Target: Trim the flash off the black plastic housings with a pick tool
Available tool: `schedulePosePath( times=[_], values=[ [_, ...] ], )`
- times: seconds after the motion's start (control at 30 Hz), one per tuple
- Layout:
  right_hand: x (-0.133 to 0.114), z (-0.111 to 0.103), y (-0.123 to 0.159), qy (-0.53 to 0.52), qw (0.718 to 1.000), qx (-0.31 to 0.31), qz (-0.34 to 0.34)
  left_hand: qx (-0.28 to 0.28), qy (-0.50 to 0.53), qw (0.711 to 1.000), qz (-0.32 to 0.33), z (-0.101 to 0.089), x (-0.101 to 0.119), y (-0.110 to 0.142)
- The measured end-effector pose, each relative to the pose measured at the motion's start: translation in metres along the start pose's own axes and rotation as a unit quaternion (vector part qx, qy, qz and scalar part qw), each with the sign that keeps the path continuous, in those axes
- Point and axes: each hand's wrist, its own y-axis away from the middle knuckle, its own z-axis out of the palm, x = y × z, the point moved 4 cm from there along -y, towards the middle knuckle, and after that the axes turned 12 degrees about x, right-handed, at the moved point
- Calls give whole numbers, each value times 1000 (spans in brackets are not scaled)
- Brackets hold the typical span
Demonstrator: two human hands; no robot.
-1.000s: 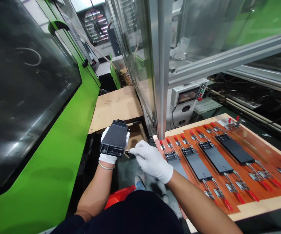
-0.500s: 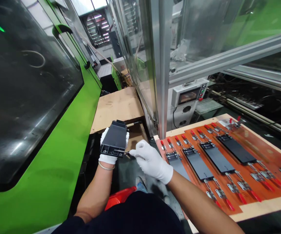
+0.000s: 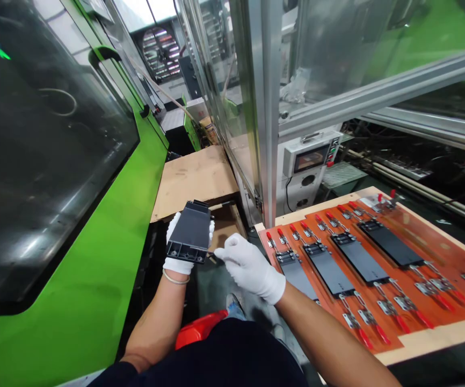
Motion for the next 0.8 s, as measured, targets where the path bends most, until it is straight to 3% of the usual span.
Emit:
schedulePosePath(
  times=[0.4,0.8],
  values=[
    [0,4,6,13,999,1,-30,88,18,996,-22,0,0,10],
    [0,2,13,16,999,-1,-27,93,35,995,-14,0,-5,9]
  ],
)
